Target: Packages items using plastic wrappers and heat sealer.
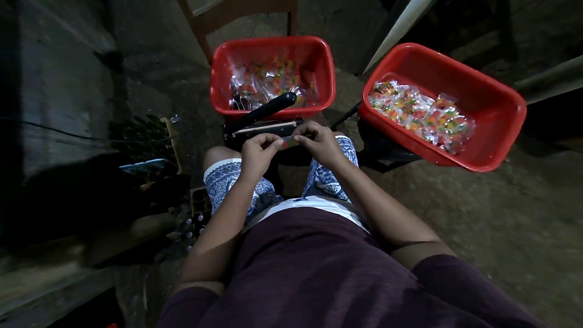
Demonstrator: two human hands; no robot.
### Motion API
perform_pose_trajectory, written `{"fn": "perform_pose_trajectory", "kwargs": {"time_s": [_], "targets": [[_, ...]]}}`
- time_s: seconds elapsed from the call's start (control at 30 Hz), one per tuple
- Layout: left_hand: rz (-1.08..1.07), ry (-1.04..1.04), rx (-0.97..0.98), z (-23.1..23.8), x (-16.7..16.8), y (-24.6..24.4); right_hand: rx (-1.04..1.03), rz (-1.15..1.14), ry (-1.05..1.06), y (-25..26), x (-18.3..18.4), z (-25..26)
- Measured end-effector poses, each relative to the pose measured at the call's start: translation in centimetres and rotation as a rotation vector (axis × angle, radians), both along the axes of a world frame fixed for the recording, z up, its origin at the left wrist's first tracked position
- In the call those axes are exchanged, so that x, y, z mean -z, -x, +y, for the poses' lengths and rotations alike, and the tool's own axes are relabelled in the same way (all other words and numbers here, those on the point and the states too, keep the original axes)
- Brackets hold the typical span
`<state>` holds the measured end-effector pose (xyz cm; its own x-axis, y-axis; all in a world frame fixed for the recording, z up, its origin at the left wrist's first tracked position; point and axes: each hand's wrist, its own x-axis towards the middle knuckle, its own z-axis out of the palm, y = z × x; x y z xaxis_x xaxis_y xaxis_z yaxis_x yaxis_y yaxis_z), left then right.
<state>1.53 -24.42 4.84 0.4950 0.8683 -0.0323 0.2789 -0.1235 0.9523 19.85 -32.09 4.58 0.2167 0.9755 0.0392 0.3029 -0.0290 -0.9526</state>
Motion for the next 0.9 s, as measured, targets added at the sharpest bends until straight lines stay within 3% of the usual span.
{"fn": "perform_pose_trajectory", "kwargs": {"time_s": [0.2,0.5,0.63,0.9], "targets": [[-0.218,0.432,-0.19,0.8,3.2,-1.2,0.079,0.316,0.086,0.3,3.8,1.9],[-0.192,0.574,-0.307,2.8,6.9,-2.5,0.174,0.247,0.125,0.2,7.9,4.7],[-0.159,0.55,-0.404,4.7,9.2,-4.0,0.17,0.086,0.124,-0.1,9.9,7.3],[0.116,0.233,-0.413,6.9,11.7,-5.5,0.102,-0.297,0.216,-0.7,11.0,10.0]]}}
